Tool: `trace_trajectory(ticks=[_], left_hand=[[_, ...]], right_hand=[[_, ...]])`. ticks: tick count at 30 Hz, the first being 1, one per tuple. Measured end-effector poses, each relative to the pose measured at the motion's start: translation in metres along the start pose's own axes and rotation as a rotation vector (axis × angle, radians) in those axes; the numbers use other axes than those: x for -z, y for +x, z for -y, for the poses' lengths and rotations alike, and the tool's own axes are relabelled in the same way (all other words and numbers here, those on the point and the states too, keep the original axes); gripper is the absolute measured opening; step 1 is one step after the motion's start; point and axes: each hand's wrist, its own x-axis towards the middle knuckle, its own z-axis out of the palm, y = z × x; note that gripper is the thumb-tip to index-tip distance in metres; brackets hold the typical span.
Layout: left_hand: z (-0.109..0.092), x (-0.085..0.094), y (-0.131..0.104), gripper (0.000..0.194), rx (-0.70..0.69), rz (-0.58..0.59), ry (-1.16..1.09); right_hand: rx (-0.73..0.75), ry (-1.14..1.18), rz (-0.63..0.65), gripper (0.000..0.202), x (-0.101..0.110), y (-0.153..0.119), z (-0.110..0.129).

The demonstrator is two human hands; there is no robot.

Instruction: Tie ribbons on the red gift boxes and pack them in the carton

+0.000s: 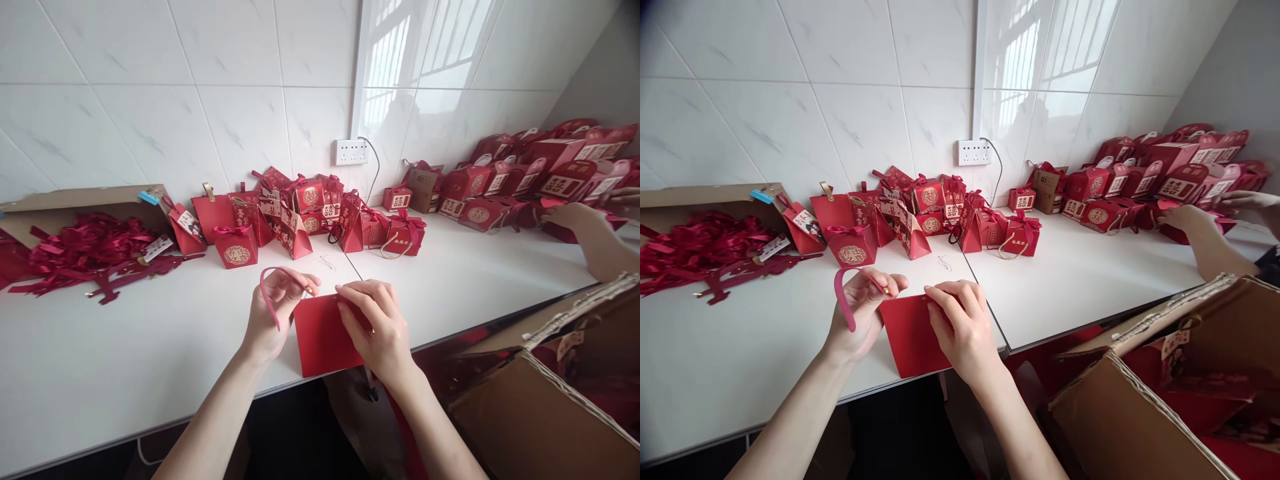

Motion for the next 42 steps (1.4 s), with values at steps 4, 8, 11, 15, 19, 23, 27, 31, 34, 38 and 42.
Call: trace_trajectory(ticks=[4, 8, 11, 15, 19, 23, 27, 31, 34, 38, 42], left_hand=[[-0.002, 0.004, -0.005, 0.016, -0.126, -0.005, -0.019], [-0.012, 0.002, -0.015, 0.009, -0.285, -0.058, 0.117], [-0.022, -0.002, -0.024, 0.004, -0.450, -0.060, 0.242], [-0.034, -0.005, -0.031, 0.011, -0.647, -0.037, 0.403], [-0.042, -0.004, -0.037, 0.013, -0.732, -0.054, 0.483], [-0.047, 0.012, -0.041, 0.007, -0.646, -0.253, 0.545], [-0.047, 0.044, -0.051, 0.004, -0.524, -0.573, 0.670], [-0.045, 0.067, -0.071, 0.012, -0.448, -0.773, 0.731], [-0.046, 0.077, -0.087, 0.016, -0.383, -0.766, 0.697], [-0.051, 0.099, -0.104, 0.020, -0.258, -0.762, 0.591], [-0.058, 0.123, -0.116, 0.023, -0.147, -0.747, 0.492]], right_hand=[[0.015, -0.018, 0.009, 0.029, 0.000, -0.001, 0.000], [0.020, -0.034, 0.016, 0.030, 0.000, -0.002, 0.000], [0.018, -0.049, 0.015, 0.030, 0.001, -0.002, 0.000], [0.019, -0.074, 0.013, 0.029, -0.001, -0.001, 0.003], [0.024, -0.104, 0.011, 0.028, 0.000, -0.002, 0.000], [0.073, -0.151, 0.030, 0.027, 0.007, -0.003, -0.002], [0.109, -0.263, -0.050, 0.030, 0.001, 0.002, 0.026], [0.092, 0.245, 0.099, 0.022, -0.038, 0.017, 0.080], [-0.088, 0.619, 0.333, 0.020, -0.077, 0.029, 0.106], [-0.183, 0.905, 0.632, 0.022, -0.116, 0.038, 0.118], [-0.214, 0.959, 0.755, 0.020, -0.140, 0.034, 0.133]])
